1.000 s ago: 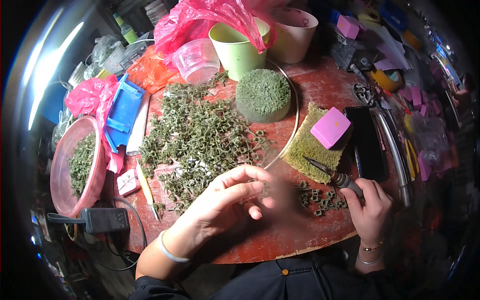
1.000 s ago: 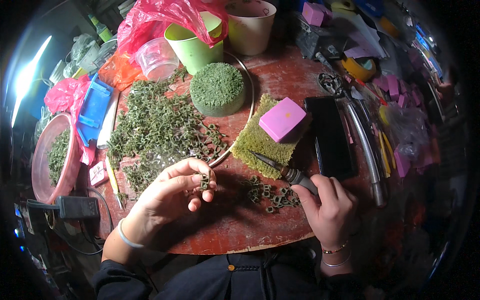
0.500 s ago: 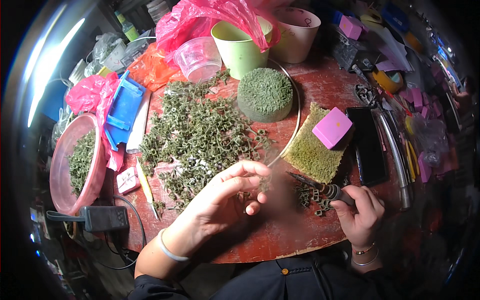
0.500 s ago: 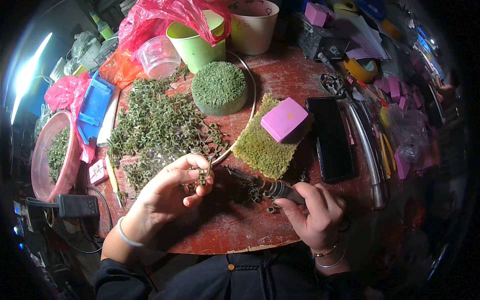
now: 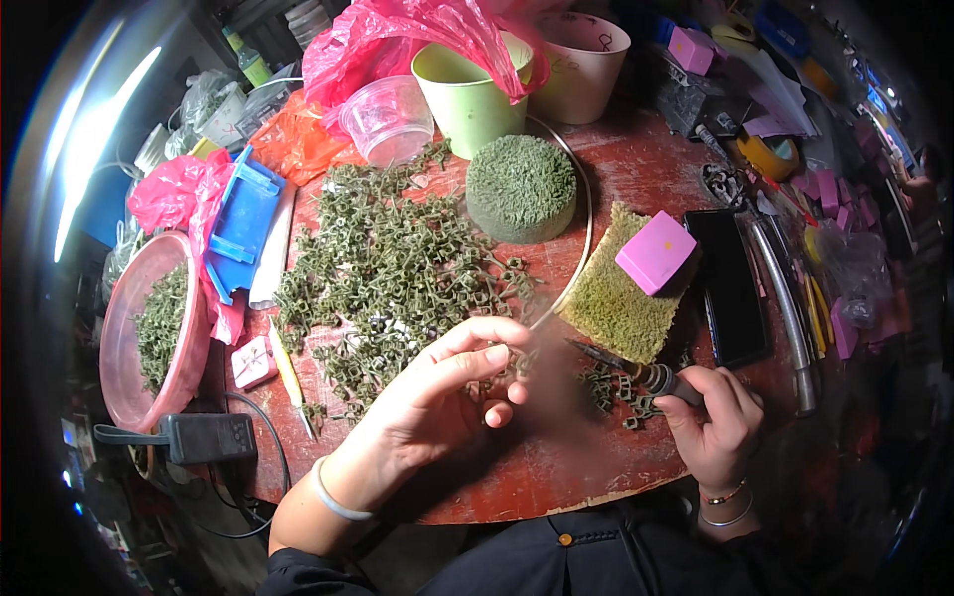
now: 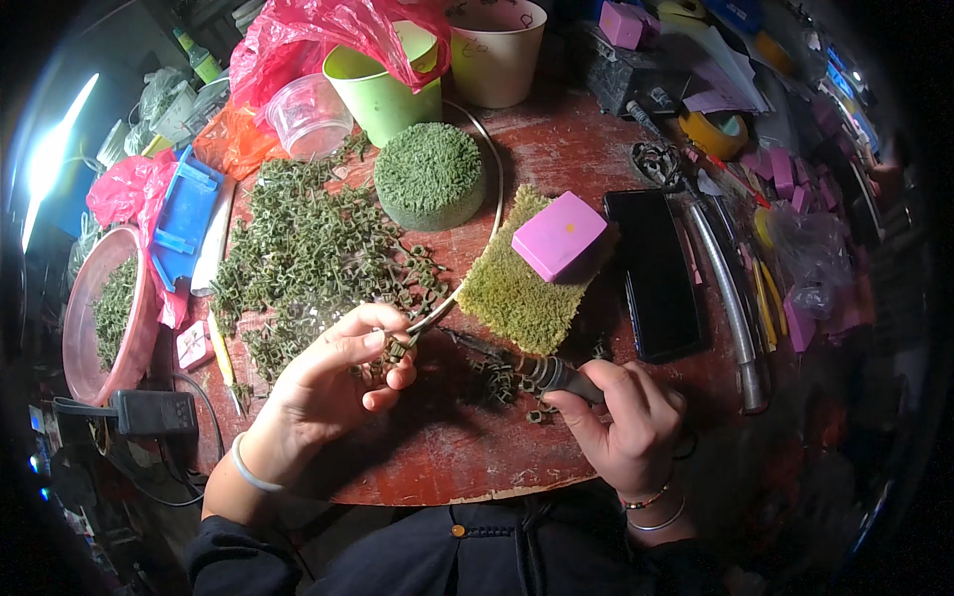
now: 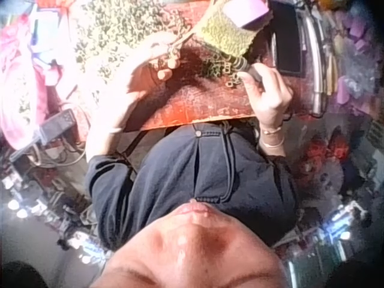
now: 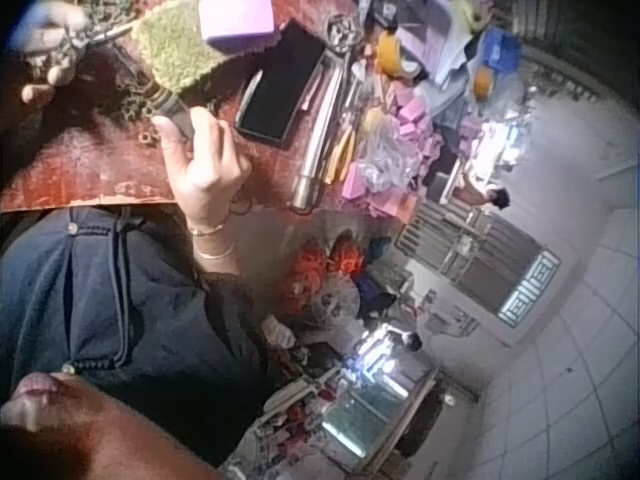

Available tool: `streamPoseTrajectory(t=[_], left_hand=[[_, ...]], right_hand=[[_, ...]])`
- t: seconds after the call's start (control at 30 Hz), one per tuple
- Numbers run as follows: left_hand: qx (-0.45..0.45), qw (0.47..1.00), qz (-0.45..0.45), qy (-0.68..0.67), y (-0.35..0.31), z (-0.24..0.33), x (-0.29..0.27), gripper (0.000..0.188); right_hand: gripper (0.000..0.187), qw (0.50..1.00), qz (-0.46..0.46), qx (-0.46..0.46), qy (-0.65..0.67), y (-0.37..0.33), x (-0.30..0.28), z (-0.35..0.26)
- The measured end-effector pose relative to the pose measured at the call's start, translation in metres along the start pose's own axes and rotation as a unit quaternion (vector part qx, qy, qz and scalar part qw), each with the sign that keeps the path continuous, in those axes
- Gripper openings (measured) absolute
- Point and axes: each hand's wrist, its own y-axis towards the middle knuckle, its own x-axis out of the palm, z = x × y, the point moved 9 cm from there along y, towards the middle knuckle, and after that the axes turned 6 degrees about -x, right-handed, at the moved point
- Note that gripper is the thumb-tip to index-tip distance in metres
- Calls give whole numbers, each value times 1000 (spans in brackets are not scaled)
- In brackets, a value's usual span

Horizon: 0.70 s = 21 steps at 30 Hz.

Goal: Assembling and soldering small miniature plant-like components on a foam base.

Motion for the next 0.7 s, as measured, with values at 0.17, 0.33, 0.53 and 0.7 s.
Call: streamPoseTrajectory(t=[0.17, 0.33, 0.53, 0.7], left_hand=[[-17, 1000, -13, 0, 0, -3, -3, 21], [-27, 1000, -10, -6, 1, -6, -4, 20], [-23, 1000, -17, 7, 3, -6, -3, 21], [-21, 999, -19, 14, 2, -7, -3, 21]], right_hand=[[30, 999, 9, 29, -35, -3, -6, 5], [32, 992, -25, 49, -112, -4, -4, 14], [34, 1000, -1, 12, 5, 0, -8, -9], [37, 999, -6, -6, 39, 5, 0, -15]])
